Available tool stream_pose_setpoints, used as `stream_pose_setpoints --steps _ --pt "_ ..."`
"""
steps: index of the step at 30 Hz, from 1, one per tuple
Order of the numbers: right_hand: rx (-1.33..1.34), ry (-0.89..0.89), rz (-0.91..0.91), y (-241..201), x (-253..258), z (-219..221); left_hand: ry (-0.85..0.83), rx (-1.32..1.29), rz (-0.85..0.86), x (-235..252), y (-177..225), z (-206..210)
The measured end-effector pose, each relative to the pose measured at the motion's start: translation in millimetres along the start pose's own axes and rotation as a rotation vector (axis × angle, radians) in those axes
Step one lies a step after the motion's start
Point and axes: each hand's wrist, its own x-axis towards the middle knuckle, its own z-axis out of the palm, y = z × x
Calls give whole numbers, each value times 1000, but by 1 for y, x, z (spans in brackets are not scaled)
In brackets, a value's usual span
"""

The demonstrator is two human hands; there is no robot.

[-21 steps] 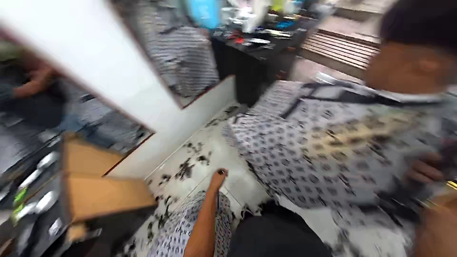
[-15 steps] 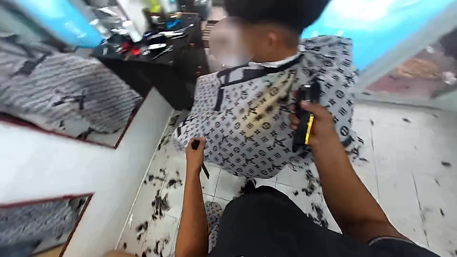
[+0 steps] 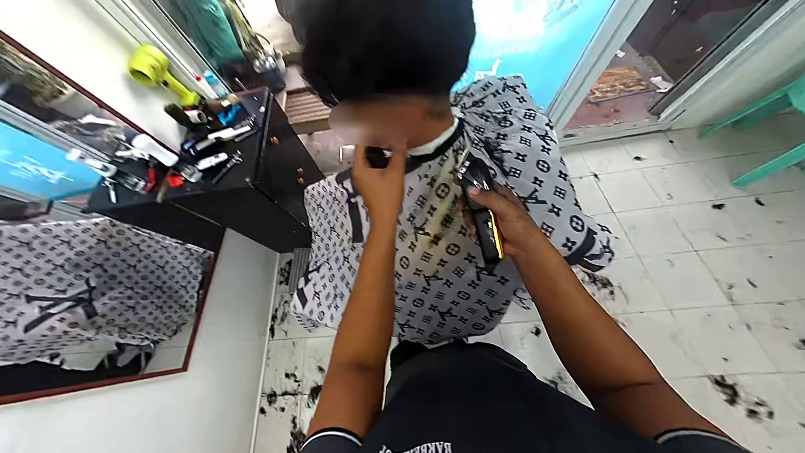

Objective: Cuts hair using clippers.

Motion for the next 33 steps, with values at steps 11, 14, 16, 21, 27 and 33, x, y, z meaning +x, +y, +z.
stream_pose_setpoints --steps 11,14,16,21,27,33 --pt "117 92 13 -16 9 17 -52 21 -42 31 -12 21" --pt "77 126 26 -27 9 12 -35 13 -23 29 -13 21" --pt "52 105 8 -31 12 11 -13 31 -13 28 -11 21" --pt "55 106 -9 -32 22 17 -5 100 22 24 -5 22" --pt "201 86 82 -26 35 20 6 128 7 19 -10 23" --pt "207 74 150 -24 41 23 43 136 -18 18 -17 17"
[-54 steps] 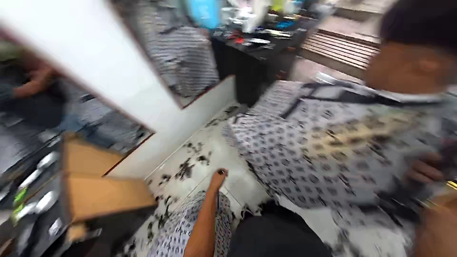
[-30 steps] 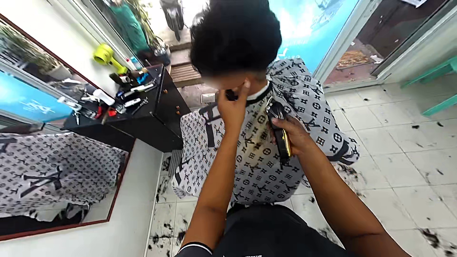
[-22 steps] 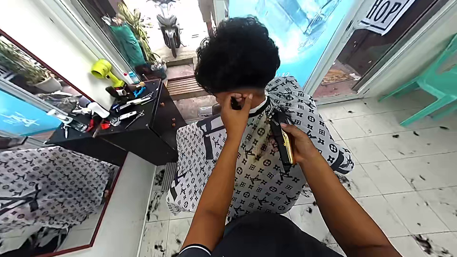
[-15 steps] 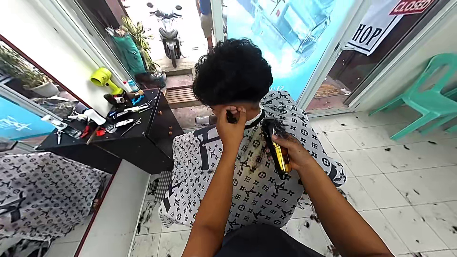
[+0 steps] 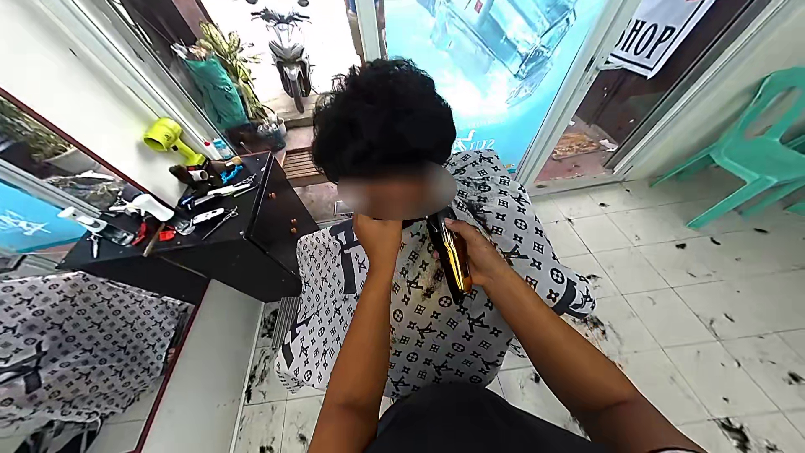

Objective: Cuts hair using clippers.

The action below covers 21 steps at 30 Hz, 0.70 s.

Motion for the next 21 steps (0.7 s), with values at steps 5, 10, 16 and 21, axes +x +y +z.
stream_pose_setpoints --steps 5,10,16,21 --pt "-115 -76 -46 4 9 -4 20 2 26 -2 -12 -2" --pt "-226 -124 -118 -12 12 13 27 -13 29 0 -18 1" --pt "-13 -219 -125 -22 20 22 32 -24 25 0 -21 2" --pt "15 -202 -99 -24 21 25 26 -37 31 1 -24 1"
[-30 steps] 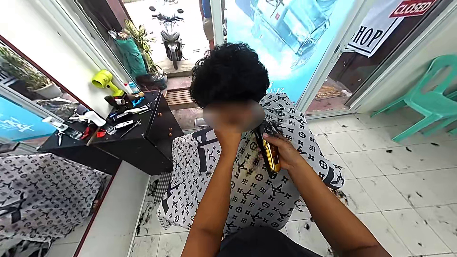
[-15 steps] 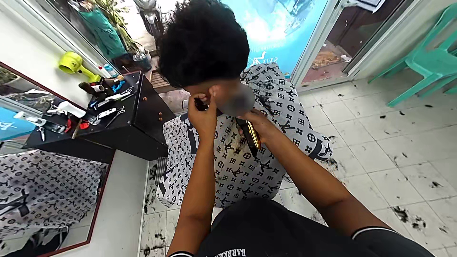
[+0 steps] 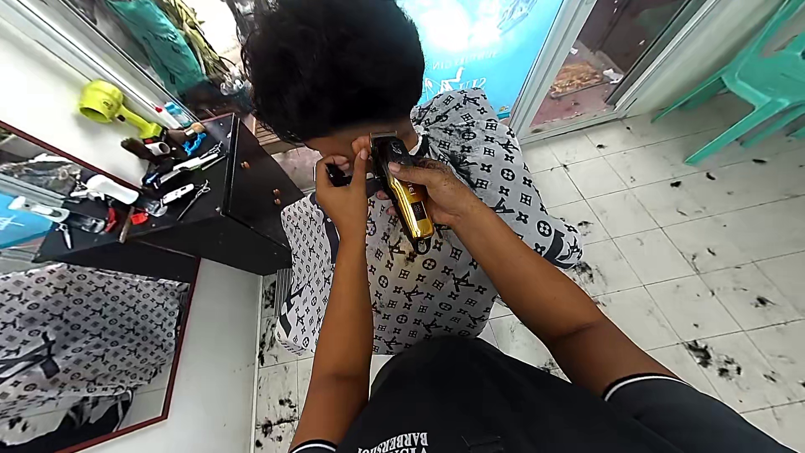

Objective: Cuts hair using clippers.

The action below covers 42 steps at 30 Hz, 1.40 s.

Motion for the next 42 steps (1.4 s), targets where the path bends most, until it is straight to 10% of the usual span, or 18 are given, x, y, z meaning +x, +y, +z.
stream_pose_setpoints --steps 42 --pt "-106 -19 0 -4 -1 -34 -21 51 26 6 -1 -4"
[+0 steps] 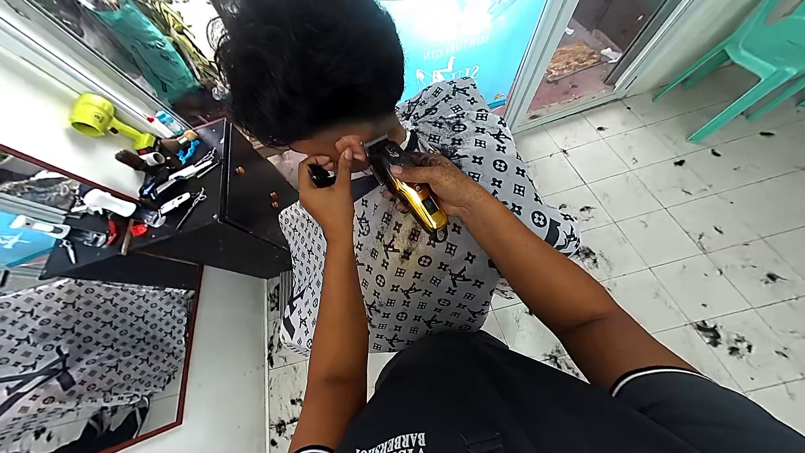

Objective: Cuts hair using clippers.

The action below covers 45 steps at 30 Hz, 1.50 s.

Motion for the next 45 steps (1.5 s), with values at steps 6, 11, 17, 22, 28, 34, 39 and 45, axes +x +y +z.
stream_pose_setpoints --steps 6,11,17,22,28,34,39,45 --pt "76 -63 36 -2 9 -11 1 -11 -2 -1 1 2" --pt "117 -108 9 -1 14 -14 15 -36 4 -1 1 2" --pt "172 -144 31 -2 17 -18 14 -38 -10 -1 0 2" --pt "209 -168 25 0 19 -21 9 -29 -8 -1 -1 2" --pt "-127 -65 139 16 -11 -12 1 5 2 1 3 -1" --pt "-314 16 33 8 -6 -6 -10 7 -1 1 6 -1" --pt "-120 -103 21 -2 4 -20 -13 15 2 1 8 -2" --pt "16 -159 66 -6 13 -29 -16 -11 -7 -1 9 -1"
